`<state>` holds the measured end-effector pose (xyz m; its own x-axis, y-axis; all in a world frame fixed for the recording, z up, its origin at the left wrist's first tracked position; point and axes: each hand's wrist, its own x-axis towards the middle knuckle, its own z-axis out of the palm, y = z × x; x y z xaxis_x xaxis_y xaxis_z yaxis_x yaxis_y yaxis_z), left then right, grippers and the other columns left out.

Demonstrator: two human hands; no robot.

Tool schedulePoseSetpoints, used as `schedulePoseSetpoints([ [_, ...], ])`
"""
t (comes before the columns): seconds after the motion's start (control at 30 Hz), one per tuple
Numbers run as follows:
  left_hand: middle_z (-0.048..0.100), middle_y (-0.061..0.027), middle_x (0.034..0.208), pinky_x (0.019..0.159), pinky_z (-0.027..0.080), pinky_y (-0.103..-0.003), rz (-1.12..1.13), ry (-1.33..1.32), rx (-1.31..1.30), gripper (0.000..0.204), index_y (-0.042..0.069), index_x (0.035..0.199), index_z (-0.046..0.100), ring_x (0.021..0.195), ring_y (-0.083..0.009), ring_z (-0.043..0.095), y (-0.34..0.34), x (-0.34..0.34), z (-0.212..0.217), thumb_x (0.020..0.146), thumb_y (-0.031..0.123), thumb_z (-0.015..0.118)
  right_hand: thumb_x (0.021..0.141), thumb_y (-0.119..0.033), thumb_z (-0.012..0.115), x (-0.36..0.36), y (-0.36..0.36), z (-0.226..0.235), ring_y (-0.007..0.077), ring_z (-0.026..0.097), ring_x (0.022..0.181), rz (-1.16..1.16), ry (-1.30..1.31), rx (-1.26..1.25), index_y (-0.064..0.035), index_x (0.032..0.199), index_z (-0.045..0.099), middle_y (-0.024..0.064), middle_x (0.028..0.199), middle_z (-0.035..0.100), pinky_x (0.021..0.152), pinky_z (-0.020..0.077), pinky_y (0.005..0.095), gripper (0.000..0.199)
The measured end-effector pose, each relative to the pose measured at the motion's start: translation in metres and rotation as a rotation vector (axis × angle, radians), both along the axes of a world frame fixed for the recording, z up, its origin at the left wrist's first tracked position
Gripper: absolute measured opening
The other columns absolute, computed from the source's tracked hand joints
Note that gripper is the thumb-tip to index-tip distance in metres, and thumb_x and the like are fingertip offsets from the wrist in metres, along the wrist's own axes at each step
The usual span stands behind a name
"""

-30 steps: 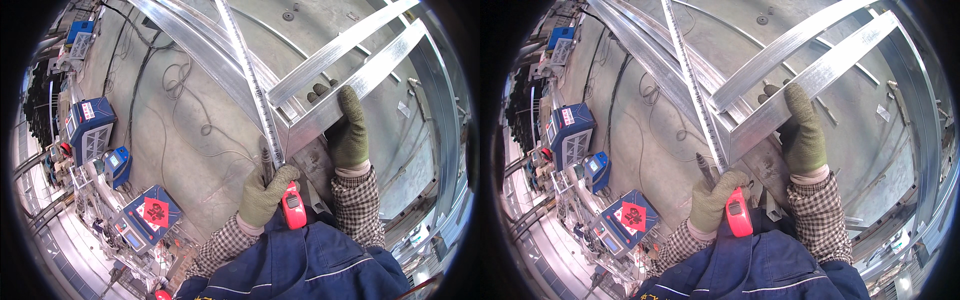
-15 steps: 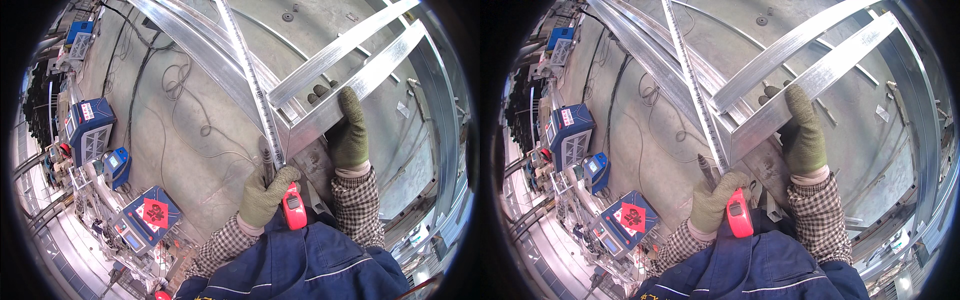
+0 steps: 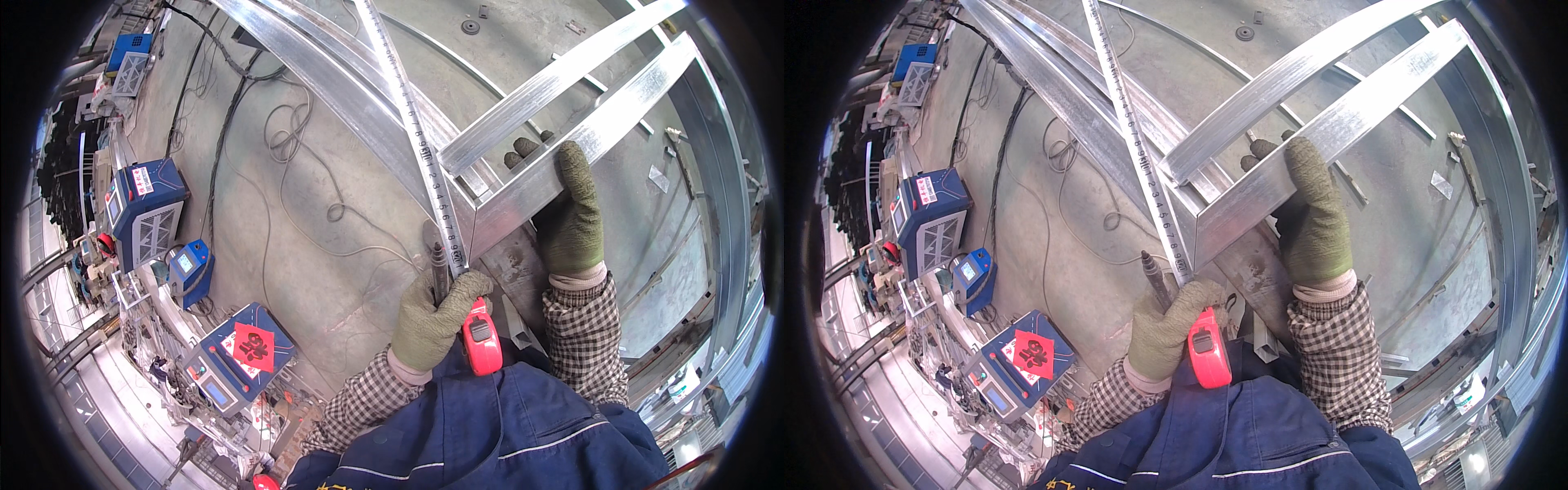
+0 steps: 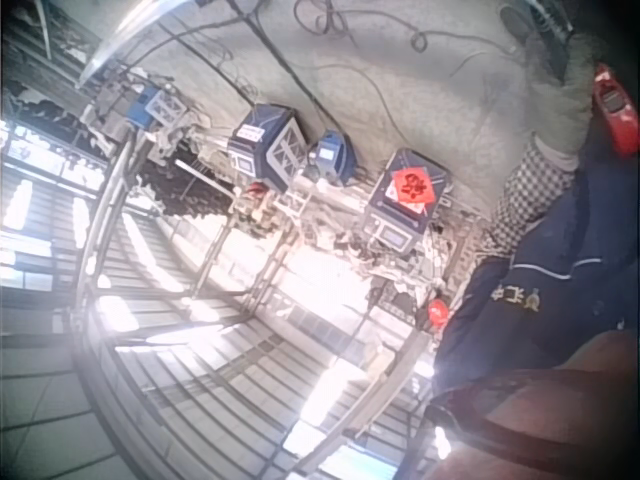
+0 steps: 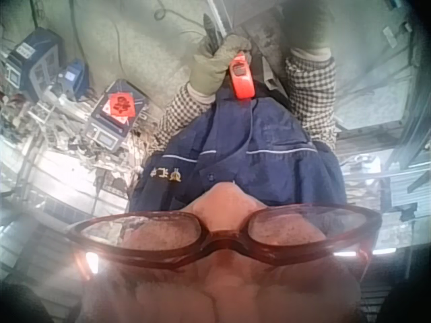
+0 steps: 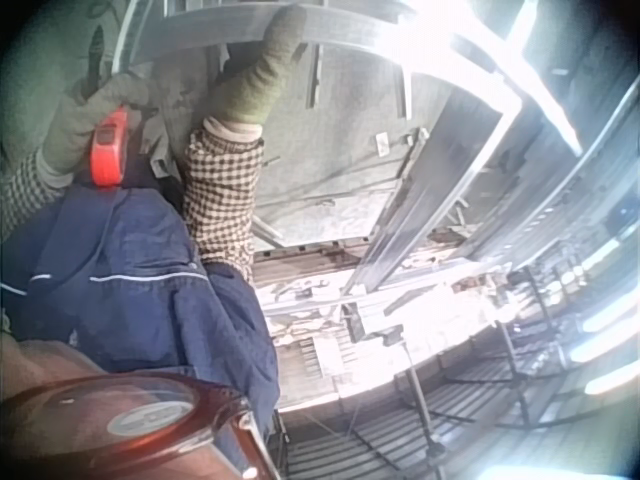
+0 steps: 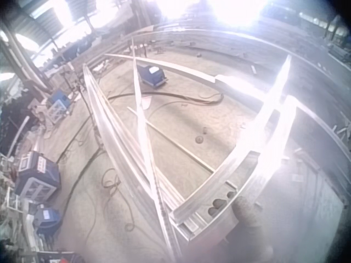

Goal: The person measures various sections of a large metal frame using a tape measure and marks points with a marker. They repeatedly extend and retract the tape measure to check different dimensions on the frame structure.

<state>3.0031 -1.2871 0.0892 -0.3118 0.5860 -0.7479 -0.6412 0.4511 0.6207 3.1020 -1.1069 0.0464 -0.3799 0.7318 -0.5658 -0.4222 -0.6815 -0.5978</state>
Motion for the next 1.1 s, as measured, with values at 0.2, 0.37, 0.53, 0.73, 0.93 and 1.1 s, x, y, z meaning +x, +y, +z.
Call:
schedulePoseSetpoints([
  [0.2, 0.075, -0.0082, 0.096, 0.071, 0.059, -0.03, -0.003, -0.01, 0.008, 0.021, -0.002, 0.111, 0.069, 0.08, -0.0151, 0.072, -0.002, 0.0, -0.003, 0.101, 0.016, 0.074, 0.09, -0.046, 0.082, 0.0, 0.0, 0.0, 0.035, 0.062, 0.125, 0.001, -0.007, 0.001, -0.0035, 0.147, 0.047, 0.0203, 0.131, 0.065, 0.104, 0.0517, 0.0515, 0.079],
  [0.37, 0.075, -0.0088, 0.096, 0.072, 0.059, -0.03, -0.029, -0.037, 0.003, 0.021, -0.002, 0.11, 0.069, 0.081, -0.015, 0.072, 0.0, -0.002, -0.001, 0.101, 0.017, 0.074, 0.1, -0.038, 0.07, 0.0, -0.001, 0.0, 0.0342, 0.065, 0.122, -0.019, 0.001, -0.007, -0.0002, 0.143, 0.053, 0.0191, 0.126, 0.07, 0.108, 0.0497, 0.0489, 0.06],
  [0.53, 0.075, -0.0087, 0.098, 0.073, 0.058, -0.03, -0.045, 0.03, 0.057, 0.019, -0.002, 0.109, 0.07, 0.082, -0.0149, 0.072, -0.002, -0.002, -0.001, 0.102, 0.015, 0.071, 0.099, -0.039, 0.071, -0.001, -0.001, 0.002, 0.0329, 0.066, 0.12, -0.02, -0.009, 0.0, -0.0012, 0.14, 0.056, 0.0184, 0.124, 0.071, 0.106, 0.0516, 0.0476, 0.057],
  [0.73, 0.073, -0.0072, 0.092, 0.074, 0.056, -0.028, -0.125, 0.242, 0.148, 0.015, -0.003, 0.104, 0.073, 0.081, -0.0141, 0.07, -0.007, -0.001, -0.005, 0.102, 0.01, 0.066, 0.097, -0.041, 0.076, 0.002, -0.002, -0.002, 0.0276, 0.069, 0.115, 0.002, 0.026, 0.058, -0.006, 0.136, 0.061, 0.0142, 0.12, 0.073, 0.104, 0.0534, 0.0433, 0.055],
  [0.93, 0.073, -0.0092, 0.086, 0.062, 0.058, -0.029, 0.019, 0.019, 0.182, 0.024, -0.003, 0.103, 0.07, 0.071, -0.0148, 0.07, 0.001, 0.015, -0.015, 0.103, 0.02, 0.07, 0.096, -0.04, 0.077, 0.014, 0.004, -0.018, 0.0251, 0.069, 0.109, -0.003, 0.035, 0.102, -0.0069, 0.137, 0.053, 0.0112, 0.121, 0.07, 0.098, 0.0558, 0.0448, 0.058],
  [1.1, 0.074, -0.0086, 0.09, 0.063, 0.061, -0.031, -0.099, 0.15, 0.127, 0.025, -0.001, 0.109, 0.071, 0.071, -0.0156, 0.071, -0.009, 0.001, -0.033, 0.104, 0.023, 0.07, 0.097, -0.044, 0.076, 0.008, -0.001, -0.03, 0.0236, 0.067, 0.107, 0.004, 0.089, 0.134, -0.0065, 0.133, 0.054, 0.009, 0.116, 0.067, 0.096, 0.0562, 0.0451, 0.056],
])
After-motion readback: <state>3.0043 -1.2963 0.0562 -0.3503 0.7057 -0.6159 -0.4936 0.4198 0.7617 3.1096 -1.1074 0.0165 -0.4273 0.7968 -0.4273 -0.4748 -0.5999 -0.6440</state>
